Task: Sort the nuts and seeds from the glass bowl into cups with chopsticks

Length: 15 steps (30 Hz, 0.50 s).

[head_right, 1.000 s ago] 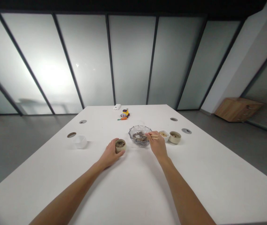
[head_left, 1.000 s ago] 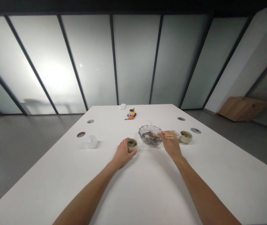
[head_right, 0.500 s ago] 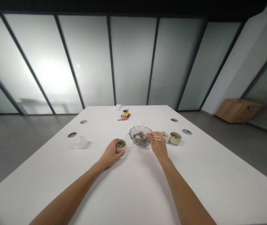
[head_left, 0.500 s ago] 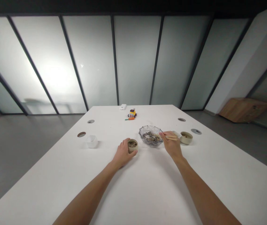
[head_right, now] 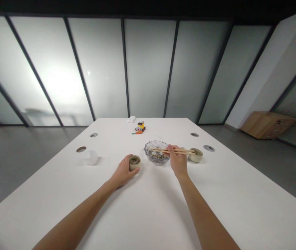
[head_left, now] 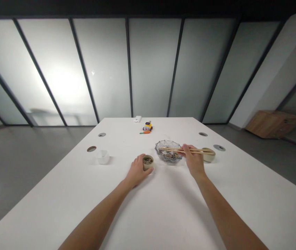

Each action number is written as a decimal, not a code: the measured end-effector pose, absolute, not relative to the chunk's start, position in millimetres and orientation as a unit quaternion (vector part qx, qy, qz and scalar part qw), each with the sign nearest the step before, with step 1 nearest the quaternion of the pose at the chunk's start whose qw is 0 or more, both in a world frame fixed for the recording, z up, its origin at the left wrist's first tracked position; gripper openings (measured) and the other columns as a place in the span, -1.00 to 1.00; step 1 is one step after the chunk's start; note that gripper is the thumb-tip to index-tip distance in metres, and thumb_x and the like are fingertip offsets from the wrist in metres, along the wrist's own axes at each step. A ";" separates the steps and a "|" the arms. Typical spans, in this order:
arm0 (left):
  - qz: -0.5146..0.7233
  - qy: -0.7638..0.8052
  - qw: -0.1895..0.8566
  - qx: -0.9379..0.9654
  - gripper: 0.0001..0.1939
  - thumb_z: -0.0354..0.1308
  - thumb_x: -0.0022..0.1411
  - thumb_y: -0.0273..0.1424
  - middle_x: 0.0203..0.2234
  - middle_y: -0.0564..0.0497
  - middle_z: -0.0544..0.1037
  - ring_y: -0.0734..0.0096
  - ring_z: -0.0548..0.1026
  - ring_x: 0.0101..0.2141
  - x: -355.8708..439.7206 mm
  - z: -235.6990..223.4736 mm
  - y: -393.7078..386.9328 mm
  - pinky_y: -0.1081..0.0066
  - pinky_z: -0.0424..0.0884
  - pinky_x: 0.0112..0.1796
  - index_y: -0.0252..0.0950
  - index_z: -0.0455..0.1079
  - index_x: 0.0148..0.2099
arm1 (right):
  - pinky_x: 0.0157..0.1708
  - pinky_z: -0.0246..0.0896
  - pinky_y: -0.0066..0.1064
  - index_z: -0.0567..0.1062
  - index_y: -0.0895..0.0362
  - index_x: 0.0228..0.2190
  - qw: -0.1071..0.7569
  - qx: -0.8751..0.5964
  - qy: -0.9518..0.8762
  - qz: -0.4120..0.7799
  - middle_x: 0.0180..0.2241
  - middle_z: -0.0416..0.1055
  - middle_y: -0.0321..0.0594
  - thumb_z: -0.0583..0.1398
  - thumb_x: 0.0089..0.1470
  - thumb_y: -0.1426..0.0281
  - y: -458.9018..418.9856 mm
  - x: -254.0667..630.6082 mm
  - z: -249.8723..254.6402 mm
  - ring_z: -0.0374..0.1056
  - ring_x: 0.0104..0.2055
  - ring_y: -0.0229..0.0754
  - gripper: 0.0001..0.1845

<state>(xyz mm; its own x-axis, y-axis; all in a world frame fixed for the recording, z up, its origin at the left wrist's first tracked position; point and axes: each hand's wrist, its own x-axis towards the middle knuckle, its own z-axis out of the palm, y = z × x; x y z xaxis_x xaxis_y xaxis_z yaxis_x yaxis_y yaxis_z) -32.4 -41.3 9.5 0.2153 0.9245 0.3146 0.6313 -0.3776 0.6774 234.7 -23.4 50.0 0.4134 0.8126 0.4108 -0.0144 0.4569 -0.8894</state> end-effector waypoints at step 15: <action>0.416 0.518 0.244 0.706 -0.38 0.38 0.10 -0.34 0.08 -0.18 0.50 0.03 0.47 0.11 -31.1 10.4 -41.6 0.08 0.36 0.17 -0.25 0.30 0.19 | -0.30 0.52 -0.15 0.58 0.05 -0.43 0.630 -0.479 -0.573 0.210 -0.43 0.58 -0.14 0.25 0.11 -0.20 -41.5 212.6 54.9 0.52 -0.38 0.00 -0.44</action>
